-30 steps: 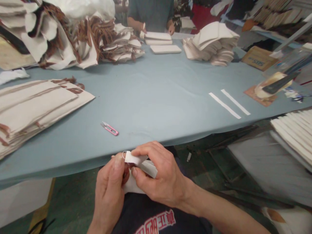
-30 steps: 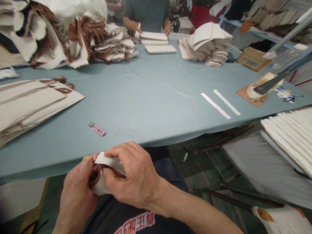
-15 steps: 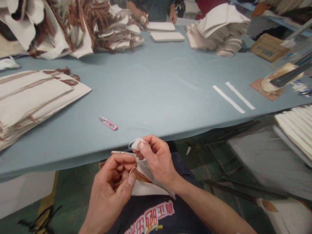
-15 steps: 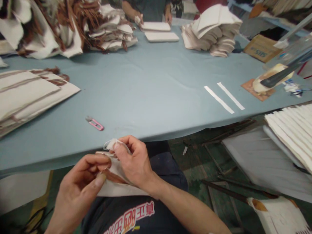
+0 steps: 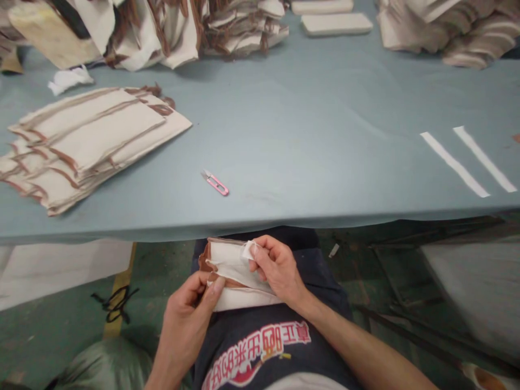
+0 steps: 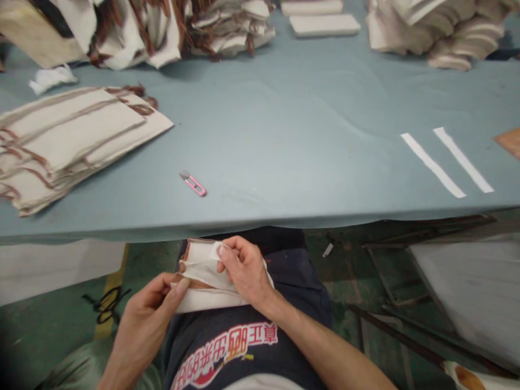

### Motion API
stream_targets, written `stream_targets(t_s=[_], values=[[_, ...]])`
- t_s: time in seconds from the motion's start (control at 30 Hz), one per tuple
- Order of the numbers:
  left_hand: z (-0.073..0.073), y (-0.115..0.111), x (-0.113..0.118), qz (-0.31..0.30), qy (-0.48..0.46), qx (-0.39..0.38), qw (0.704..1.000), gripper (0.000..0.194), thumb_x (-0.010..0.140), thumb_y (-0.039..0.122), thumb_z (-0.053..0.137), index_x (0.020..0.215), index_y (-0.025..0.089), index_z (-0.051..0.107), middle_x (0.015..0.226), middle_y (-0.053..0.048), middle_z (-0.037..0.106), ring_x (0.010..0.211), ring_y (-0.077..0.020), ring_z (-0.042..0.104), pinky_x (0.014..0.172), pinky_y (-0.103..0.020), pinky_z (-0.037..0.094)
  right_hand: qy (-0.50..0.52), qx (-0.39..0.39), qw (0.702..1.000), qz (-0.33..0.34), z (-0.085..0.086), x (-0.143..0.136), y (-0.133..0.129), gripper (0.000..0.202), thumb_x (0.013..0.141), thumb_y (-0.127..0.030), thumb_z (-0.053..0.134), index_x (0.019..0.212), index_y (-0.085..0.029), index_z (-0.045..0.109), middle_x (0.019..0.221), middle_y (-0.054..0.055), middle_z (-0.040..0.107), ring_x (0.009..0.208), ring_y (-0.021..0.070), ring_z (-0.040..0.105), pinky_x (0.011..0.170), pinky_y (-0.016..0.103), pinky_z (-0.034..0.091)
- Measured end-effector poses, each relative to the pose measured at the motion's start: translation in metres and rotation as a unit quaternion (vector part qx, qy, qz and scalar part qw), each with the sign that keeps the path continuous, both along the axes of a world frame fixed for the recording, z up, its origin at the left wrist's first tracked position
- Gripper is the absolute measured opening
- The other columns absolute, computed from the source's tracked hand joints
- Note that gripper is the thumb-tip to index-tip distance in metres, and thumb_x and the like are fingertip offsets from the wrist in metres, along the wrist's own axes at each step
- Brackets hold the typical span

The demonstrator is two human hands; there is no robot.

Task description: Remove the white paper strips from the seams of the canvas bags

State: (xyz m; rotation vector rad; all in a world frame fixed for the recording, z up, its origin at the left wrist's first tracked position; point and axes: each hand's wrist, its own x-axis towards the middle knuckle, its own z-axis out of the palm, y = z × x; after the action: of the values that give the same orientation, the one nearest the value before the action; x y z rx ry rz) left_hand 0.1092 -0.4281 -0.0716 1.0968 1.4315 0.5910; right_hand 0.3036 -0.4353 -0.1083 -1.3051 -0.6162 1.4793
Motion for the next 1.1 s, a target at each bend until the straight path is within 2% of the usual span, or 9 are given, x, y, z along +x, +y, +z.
stream_targets(t_s=[0.1, 0.2, 0.3, 0.4, 0.5, 0.57, 0.73, 0.9, 1.1], values=[[0.005, 0.010, 0.004, -0.015, -0.008, 0.046, 0.999, 0.048, 0.088, 0.065, 0.079, 0.077, 0.018, 0.075, 0.067, -0.001, 0.068, 0.059, -0.0144, 0.054, 0.054, -0.022, 0.042, -0.075, 0.063, 0.995, 0.029, 0.035, 0.017, -0.001, 0.035, 0.096, -0.053, 0.071, 0.087, -0.020, 0.062, 0.056, -0.006, 0.058, 0.048, 0.0074, 0.046, 0.049, 0.020, 0.036], [0.010, 0.025, 0.018, 0.015, -0.041, 0.083, 0.996, 0.046, 0.087, 0.062, 0.080, 0.072, 0.019, 0.070, 0.069, -0.001, 0.067, 0.058, -0.0144, 0.052, 0.053, -0.023, 0.042, -0.117, 0.078, 0.986, 0.092, 0.070, 0.023, -0.007, 0.020, 0.101, -0.039, 0.063, 0.093, -0.021, 0.062, 0.054, -0.008, 0.056, 0.045, 0.0077, 0.047, 0.047, 0.019, 0.035], [0.014, 0.036, 0.034, 0.036, -0.065, 0.099, 0.992, 0.045, 0.086, 0.061, 0.079, 0.071, 0.019, 0.069, 0.067, -0.001, 0.065, 0.058, -0.0154, 0.050, 0.051, -0.024, 0.041, -0.170, 0.093, 0.975, 0.106, 0.085, 0.018, -0.009, 0.014, 0.099, -0.032, 0.063, 0.090, -0.022, 0.061, 0.055, -0.008, 0.057, 0.044, 0.0083, 0.048, 0.044, 0.020, 0.034], [0.017, 0.041, 0.045, 0.020, -0.074, 0.109, 0.991, 0.044, 0.088, 0.060, 0.078, 0.071, 0.019, 0.071, 0.065, -0.001, 0.063, 0.058, -0.0160, 0.049, 0.051, -0.025, 0.040, -0.299, 0.163, 0.939, 0.053, 0.084, 0.016, -0.005, 0.013, 0.098, -0.026, 0.065, 0.085, -0.022, 0.063, 0.066, -0.005, 0.067, 0.053, 0.0105, 0.057, 0.053, 0.023, 0.042], [0.019, 0.043, 0.048, 0.014, -0.098, 0.115, 0.988, 0.042, 0.090, 0.059, 0.077, 0.078, 0.019, 0.076, 0.070, -0.003, 0.068, 0.062, -0.0173, 0.053, 0.054, -0.025, 0.043, -0.393, 0.273, 0.878, 0.004, 0.084, 0.019, -0.001, 0.013, 0.098, -0.020, 0.066, 0.086, -0.021, 0.068, 0.097, 0.004, 0.077, 0.092, 0.0184, 0.073, 0.085, 0.034, 0.055], [0.019, 0.044, 0.049, 0.020, -0.119, 0.110, 0.987, 0.041, 0.090, 0.059, 0.077, 0.083, 0.018, 0.079, 0.074, -0.004, 0.071, 0.064, -0.0184, 0.056, 0.056, -0.026, 0.045, -0.404, 0.295, 0.866, 0.004, 0.088, 0.021, 0.001, 0.012, 0.098, -0.017, 0.066, 0.088, -0.021, 0.070, 0.108, 0.007, 0.077, 0.110, 0.0213, 0.071, 0.098, 0.039, 0.054], [0.017, 0.044, 0.051, 0.010, -0.143, 0.116, 0.983, 0.041, 0.090, 0.059, 0.077, 0.081, 0.018, 0.080, 0.068, -0.003, 0.068, 0.059, -0.0174, 0.054, 0.055, -0.028, 0.046, -0.351, 0.276, 0.895, 0.006, 0.091, 0.019, 0.004, 0.016, 0.100, -0.017, 0.067, 0.085, -0.022, 0.069, 0.092, 0.001, 0.074, 0.089, 0.0161, 0.067, 0.084, 0.034, 0.052], [0.017, 0.041, 0.054, 0.012, -0.131, 0.129, 0.983, 0.045, 0.092, 0.058, 0.075, 0.067, 0.020, 0.072, 0.057, 0.001, 0.055, 0.057, -0.0163, 0.048, 0.054, -0.028, 0.043, -0.384, 0.262, 0.885, -0.038, 0.081, 0.014, 0.009, 0.017, 0.100, -0.022, 0.067, 0.084, -0.021, 0.071, 0.086, 0.001, 0.073, 0.082, 0.0165, 0.066, 0.077, 0.034, 0.051], [0.015, 0.036, 0.059, 0.027, -0.131, 0.140, 0.981, 0.047, 0.093, 0.056, 0.074, 0.064, 0.021, 0.068, 0.057, 0.002, 0.049, 0.053, -0.0135, 0.037, 0.048, -0.028, 0.033, -0.396, 0.242, 0.884, -0.062, 0.074, 0.010, 0.012, 0.016, 0.099, -0.023, 0.065, 0.084, -0.022, 0.070, 0.083, 0.001, 0.076, 0.076, 0.0168, 0.067, 0.074, 0.035, 0.051]])
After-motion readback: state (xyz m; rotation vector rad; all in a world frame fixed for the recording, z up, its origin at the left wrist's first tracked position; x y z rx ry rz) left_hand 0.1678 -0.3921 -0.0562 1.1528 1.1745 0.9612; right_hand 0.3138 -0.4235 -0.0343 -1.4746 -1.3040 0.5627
